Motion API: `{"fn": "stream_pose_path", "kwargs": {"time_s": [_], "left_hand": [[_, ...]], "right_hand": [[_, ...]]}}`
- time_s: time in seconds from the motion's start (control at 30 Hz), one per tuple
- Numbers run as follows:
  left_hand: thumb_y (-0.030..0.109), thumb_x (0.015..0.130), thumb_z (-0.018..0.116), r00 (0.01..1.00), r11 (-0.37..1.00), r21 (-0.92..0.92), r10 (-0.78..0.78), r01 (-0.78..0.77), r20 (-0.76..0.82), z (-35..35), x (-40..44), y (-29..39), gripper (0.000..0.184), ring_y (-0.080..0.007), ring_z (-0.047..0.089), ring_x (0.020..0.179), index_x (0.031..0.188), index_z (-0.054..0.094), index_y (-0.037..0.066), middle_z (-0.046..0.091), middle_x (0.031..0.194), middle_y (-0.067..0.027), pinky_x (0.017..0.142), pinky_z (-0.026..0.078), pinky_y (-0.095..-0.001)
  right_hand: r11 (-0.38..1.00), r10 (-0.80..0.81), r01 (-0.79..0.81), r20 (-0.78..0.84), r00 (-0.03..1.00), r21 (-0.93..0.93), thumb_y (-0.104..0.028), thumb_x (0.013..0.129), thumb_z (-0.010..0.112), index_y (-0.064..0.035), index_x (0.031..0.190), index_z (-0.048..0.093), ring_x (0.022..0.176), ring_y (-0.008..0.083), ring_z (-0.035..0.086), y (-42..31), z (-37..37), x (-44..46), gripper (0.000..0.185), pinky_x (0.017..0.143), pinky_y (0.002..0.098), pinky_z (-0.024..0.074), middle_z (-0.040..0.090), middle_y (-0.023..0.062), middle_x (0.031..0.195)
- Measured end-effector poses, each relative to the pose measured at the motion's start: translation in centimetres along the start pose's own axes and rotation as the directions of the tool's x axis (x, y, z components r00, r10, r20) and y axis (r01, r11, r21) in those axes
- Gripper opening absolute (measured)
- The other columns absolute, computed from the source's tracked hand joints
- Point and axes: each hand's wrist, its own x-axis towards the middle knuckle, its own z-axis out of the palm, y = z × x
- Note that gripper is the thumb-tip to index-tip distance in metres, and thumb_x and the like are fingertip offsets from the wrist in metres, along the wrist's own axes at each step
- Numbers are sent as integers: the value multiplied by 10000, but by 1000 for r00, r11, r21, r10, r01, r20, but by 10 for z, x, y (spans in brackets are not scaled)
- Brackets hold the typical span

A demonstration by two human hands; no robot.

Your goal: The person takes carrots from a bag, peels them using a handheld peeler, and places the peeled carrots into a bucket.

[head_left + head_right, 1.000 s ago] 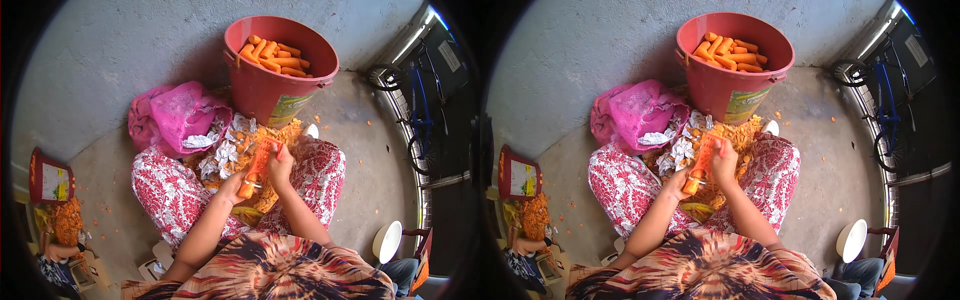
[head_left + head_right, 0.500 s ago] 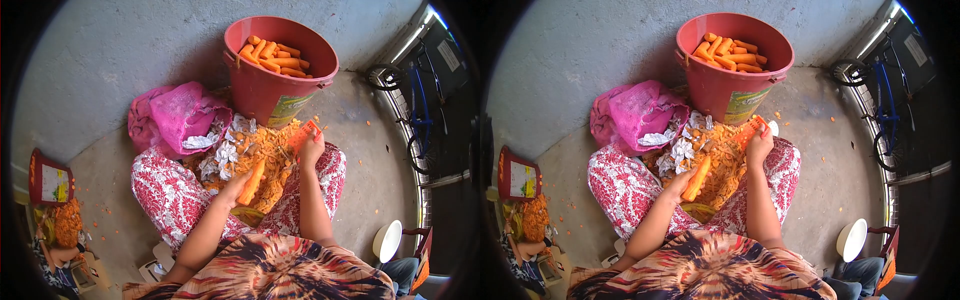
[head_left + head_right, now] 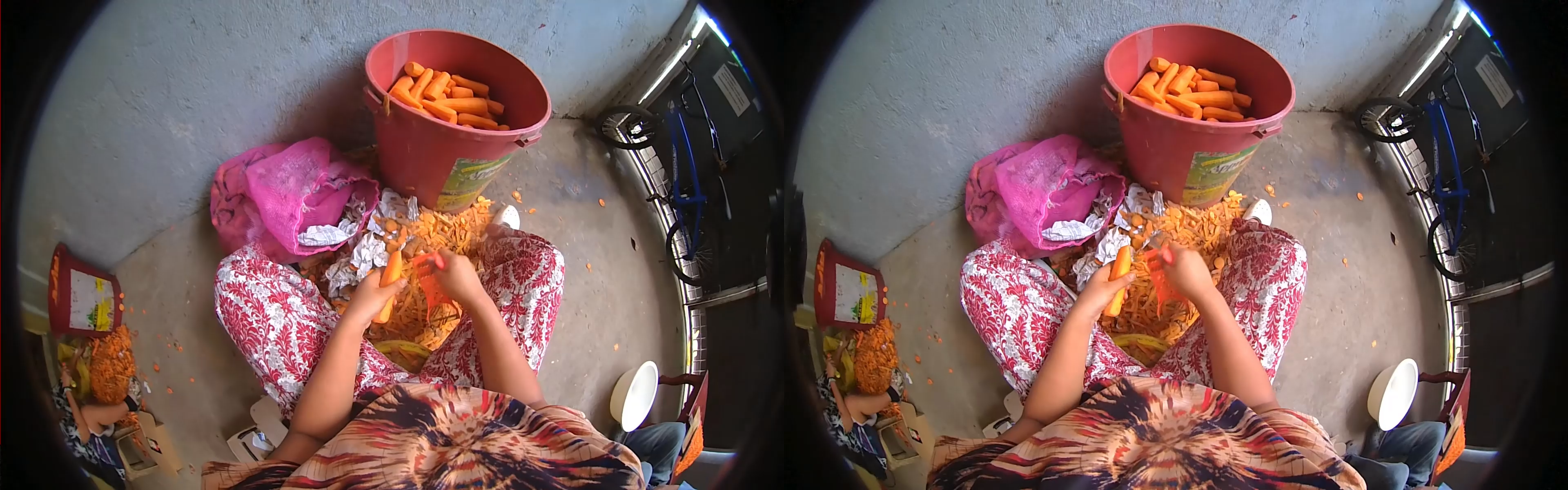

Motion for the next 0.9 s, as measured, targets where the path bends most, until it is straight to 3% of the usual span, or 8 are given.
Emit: {"fn": "stream_pose_path", "kwargs": {"time_s": [0.07, 0.27, 0.37, 0.57, 0.67, 0.77, 0.83, 0.9], "left_hand": [[171, 744, 623, 1000, 998, -56, 14, -13, 14, -5, 2, -3, 231, -108, 494, 577, 881, 520, 16, 506, 659, -10, 528, 411, -246], [209, 635, 646, 961, 846, 515, 239, -136, -138, -6, 0, 1, 292, -230, 597, 665, 841, 590, 10, 609, 730, -126, 607, 450, -315], [230, 611, 658, 971, 812, 572, 214, -114, -109, -4, -3, 7, 325, -279, 599, 699, 860, 599, 30, 604, 733, -157, 627, 452, -333], [203, 641, 638, 985, 818, 558, 170, -143, 2, 2, -14, 25, 256, -251, 594, 639, 807, 600, 11, 592, 672, -149, 580, 442, -331], [166, 655, 644, 947, 763, 580, 316, -285, 50, 1, -13, 22, 200, -153, 538, 558, 774, 594, 13, 568, 618, -112, 549, 417, -294], [174, 660, 655, 898, 741, 509, 350, -439, 265, 13, -30, 46, 205, -131, 514, 543, 734, 572, 1, 548, 585, -92, 540, 410, -285], [177, 670, 654, 925, 805, 457, 335, -379, 177, 15, -28, 40, 206, -117, 502, 547, 724, 563, 1, 546, 590, -63, 540, 408, -278], [159, 703, 630, 949, 879, 358, 294, -315, 113, 8, -15, 18, 179, -102, 488, 599, 772, 558, 11, 543, 648, -11, 579, 407, -262]], "right_hand": [[995, -85, 90, 121, 989, -41, -199, 767, 505, -21, 769, 511, 693, 381, 539, -10, -2, -6, 178, 614, 425, 423, 552, 213, 686], [977, -201, 212, 253, 946, -17, -169, 738, 515, -18, 778, 521, 697, 374, 541, -5, 12, -9, 156, 622, 423, 426, 556, 208, 693], [970, -235, 242, 249, 939, 1, -160, 726, 527, -17, 764, 520, 696, 372, 542, -4, 13, -9, 149, 617, 423, 425, 555, 207, 693], [966, -257, 258, 269, 928, 32, -158, 712, 546, -13, 728, 518, 680, 370, 542, -6, 14, -10, 149, 604, 425, 424, 555, 201, 681], [976, -205, 217, 284, 937, -12, -173, 698, 559, -10, 718, 546, 682, 365, 549, -5, 17, -9, 164, 605, 417, 431, 564, 199, 698], [980, -57, 122, 369, 928, -158, -185, 684, 567, -16, 740, 592, 702, 345, 567, 19, 38, 1, 180, 624, 401, 446, 585, 189, 736], [955, 117, 33, 476, 872, -294, -191, 678, 569, -25, 765, 618, 727, 328, 579, 36, 55, 6, 194, 645, 387, 455, 597, 181, 765], [949, 91, 72, 483, 871, -308, -190, 686, 558, -33, 788, 626, 747, 318, 583, 42, 72, 8, 199, 661, 382, 458, 602, 176, 779]]}}
